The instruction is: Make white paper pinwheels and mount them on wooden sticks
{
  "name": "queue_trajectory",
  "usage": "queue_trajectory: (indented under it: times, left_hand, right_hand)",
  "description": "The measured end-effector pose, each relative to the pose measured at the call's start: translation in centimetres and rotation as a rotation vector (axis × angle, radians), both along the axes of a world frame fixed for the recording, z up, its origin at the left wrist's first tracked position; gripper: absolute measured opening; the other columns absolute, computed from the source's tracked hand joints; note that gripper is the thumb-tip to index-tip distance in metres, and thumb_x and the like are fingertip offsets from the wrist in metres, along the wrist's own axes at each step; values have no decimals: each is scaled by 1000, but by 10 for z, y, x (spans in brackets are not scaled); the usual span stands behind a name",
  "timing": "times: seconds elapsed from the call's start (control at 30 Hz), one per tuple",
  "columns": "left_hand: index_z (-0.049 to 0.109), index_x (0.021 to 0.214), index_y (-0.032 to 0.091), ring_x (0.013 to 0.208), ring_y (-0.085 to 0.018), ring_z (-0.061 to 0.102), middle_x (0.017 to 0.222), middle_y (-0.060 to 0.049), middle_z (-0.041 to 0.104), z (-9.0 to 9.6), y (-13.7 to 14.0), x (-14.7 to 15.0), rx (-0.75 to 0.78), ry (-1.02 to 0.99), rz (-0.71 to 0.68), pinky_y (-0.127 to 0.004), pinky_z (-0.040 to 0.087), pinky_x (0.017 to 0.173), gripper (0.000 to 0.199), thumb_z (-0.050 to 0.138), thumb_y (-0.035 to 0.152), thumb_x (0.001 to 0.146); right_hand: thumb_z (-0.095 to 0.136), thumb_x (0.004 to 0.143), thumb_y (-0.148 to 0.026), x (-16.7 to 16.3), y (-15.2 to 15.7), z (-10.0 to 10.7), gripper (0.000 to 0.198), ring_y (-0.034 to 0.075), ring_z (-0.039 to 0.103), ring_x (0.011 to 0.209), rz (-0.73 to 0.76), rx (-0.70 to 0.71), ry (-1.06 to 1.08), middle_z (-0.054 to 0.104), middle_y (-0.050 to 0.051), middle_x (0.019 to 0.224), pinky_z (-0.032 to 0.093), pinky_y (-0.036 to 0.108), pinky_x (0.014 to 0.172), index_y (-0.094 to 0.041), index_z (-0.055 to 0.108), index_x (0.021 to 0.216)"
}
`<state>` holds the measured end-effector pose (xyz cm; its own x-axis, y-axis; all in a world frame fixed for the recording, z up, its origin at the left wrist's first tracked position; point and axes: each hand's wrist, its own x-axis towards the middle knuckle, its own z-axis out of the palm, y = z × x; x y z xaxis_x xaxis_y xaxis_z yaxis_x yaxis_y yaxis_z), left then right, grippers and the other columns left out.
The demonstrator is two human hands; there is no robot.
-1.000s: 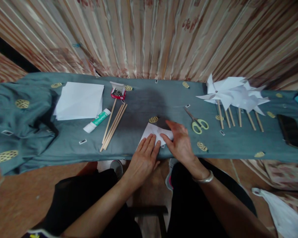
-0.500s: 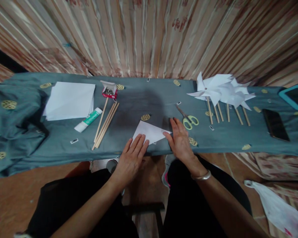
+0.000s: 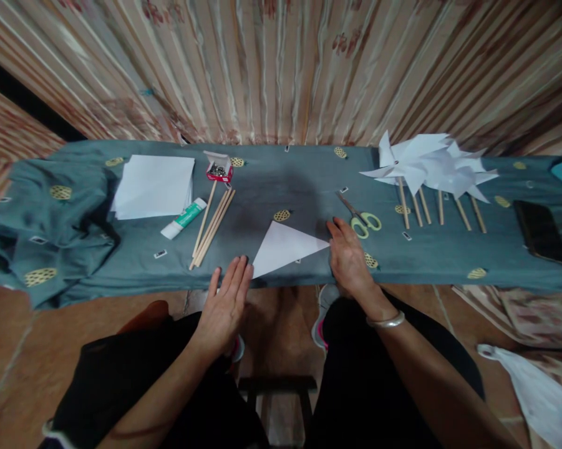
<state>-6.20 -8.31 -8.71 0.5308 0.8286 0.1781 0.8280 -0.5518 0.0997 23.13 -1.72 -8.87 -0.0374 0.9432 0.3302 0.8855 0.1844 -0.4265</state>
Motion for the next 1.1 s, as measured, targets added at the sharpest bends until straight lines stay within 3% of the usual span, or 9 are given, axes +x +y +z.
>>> queue_trajectory:
  times: [0.17,0.3,0.43,0.53,0.7,0.87,0.97,1.1]
  left_hand:
    - [4,152,14,142,-33,31,150,-24,36,17,3,-2,-22,-129,38,-57,24,112,73,45,21,92]
    - [19,150,19,132,-32,43,139,-18,48,34,15,5,3,-317,100,-51,34,108,69,53,33,91]
    - [35,143,22,122,-29,49,130,-14,54,33,23,19,-56,-376,41,-47,41,101,57,55,33,90]
    - [40,139,21,114,-28,53,124,-13,58,29,25,22,-133,-451,141,-46,44,95,53,55,35,90]
    - [45,133,20,97,-25,59,100,-6,66,29,25,12,-228,-504,246,-43,46,86,51,60,30,86]
    - [50,129,18,88,-22,60,96,-6,66,30,28,11,-226,-571,240,-40,50,83,46,60,28,85]
    - [52,127,18,86,-20,62,98,-6,66,32,28,13,-214,-578,256,-38,52,82,43,59,31,86]
    - [60,118,16,81,-20,64,90,-6,68,42,27,6,-223,-542,296,-33,52,77,39,57,39,88]
  right_hand:
    - [30,89,-9,1,-1,5,49,29,45,132,20,21,7,53,21,137,39,53,108,-7,52,132]
    - [29,93,-16,-4,-1,14,46,28,44,134,14,26,42,52,18,139,37,55,108,-13,51,133]
    - [34,97,-28,-13,-2,20,42,28,43,135,13,5,50,50,17,142,36,54,109,-16,50,134]
    - [39,96,-36,-17,-3,21,44,29,44,134,52,-46,82,51,17,141,37,53,108,-16,51,133]
    - [52,90,-38,-11,-3,23,32,30,49,130,106,-136,202,52,15,140,38,52,107,-19,65,112]
    - [57,85,-34,-6,0,27,16,26,58,121,134,-196,392,61,8,130,42,48,106,-23,70,86]
    - [58,85,-35,-8,0,30,19,25,59,119,142,-192,379,62,9,129,42,47,106,-23,69,96]
    - [62,84,-40,-14,-4,29,38,30,48,131,199,-203,204,52,14,141,37,52,108,-21,63,117]
